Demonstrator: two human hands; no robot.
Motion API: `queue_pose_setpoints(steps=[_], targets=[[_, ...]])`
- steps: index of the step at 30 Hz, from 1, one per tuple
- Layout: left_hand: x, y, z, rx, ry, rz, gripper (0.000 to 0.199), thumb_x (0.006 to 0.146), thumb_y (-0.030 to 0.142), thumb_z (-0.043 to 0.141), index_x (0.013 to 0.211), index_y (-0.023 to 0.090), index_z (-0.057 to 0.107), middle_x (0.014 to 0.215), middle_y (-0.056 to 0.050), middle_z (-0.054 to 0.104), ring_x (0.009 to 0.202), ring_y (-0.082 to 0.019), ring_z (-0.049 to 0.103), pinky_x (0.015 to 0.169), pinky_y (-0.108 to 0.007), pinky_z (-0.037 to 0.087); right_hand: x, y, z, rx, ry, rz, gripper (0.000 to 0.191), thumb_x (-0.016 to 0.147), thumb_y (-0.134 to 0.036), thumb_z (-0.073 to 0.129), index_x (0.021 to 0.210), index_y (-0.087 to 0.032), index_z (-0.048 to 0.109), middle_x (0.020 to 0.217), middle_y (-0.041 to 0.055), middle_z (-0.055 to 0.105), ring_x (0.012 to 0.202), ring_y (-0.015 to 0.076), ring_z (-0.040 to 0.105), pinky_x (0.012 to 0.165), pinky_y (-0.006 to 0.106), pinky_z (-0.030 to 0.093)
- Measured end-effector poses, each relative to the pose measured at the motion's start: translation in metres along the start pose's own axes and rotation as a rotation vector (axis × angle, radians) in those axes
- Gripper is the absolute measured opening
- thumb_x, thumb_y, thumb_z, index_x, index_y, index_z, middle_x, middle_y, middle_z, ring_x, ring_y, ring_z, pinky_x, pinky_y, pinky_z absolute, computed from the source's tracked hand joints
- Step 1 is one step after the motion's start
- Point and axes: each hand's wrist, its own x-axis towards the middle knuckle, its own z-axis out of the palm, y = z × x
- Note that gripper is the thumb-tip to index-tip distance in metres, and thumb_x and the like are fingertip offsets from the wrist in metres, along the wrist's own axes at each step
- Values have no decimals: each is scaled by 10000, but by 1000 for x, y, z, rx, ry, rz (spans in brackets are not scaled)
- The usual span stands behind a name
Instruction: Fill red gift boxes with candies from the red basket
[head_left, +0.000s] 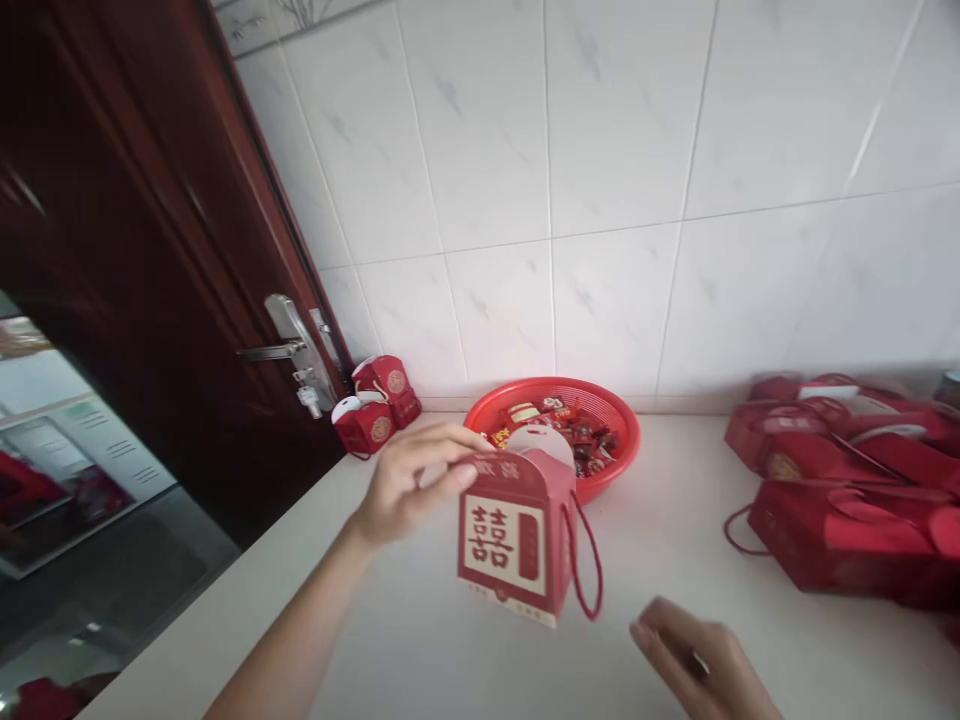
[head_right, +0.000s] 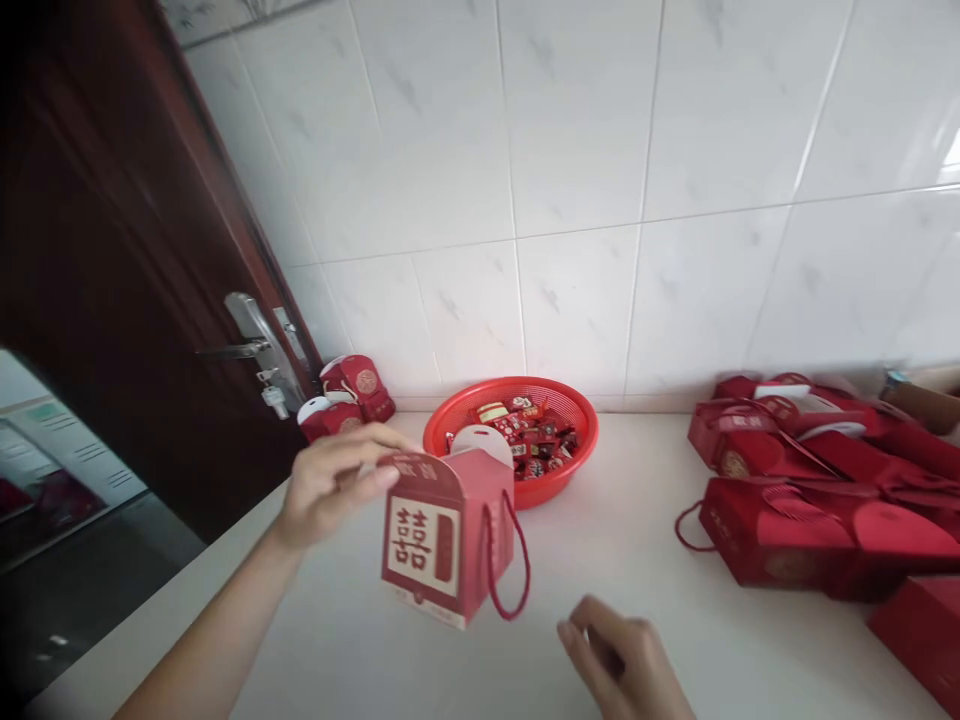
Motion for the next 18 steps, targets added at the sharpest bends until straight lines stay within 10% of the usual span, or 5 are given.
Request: queue_pose_setpoints(steps=[6, 11, 18], targets=[[-32, 16, 85, 173, -154, 461, 203, 972, 129, 525, 1098, 173, 678, 1086, -124, 760, 802, -156, 725, 710, -246, 579, 19, -15, -27, 271, 253, 151, 515, 939, -700, 467, 783, -218, 561, 534, -52, 431, 465, 107, 343, 443, 240, 294], [-51, 15, 122, 105, -285, 441, 179, 983, 145, 496, 1027, 170, 668, 1127, -138, 723, 640, -112, 642, 591, -240, 538, 19, -13, -30, 285, 304, 115, 475, 912, -692, 530, 1008, -227, 551, 618, -42, 529, 503, 131, 464, 470, 250, 378], [-45, 17, 128, -142, -447, 217, 186, 947, 194, 564, 983, 188, 746, 1243, -144, 670, 733, -133, 667, 677, -277, 561, 19, -20, -37, 110, 217, 120, 619, 753, -659, 738, 1141, -237, 504, 839, -3, 595, 591, 140, 529, 540, 281, 466]])
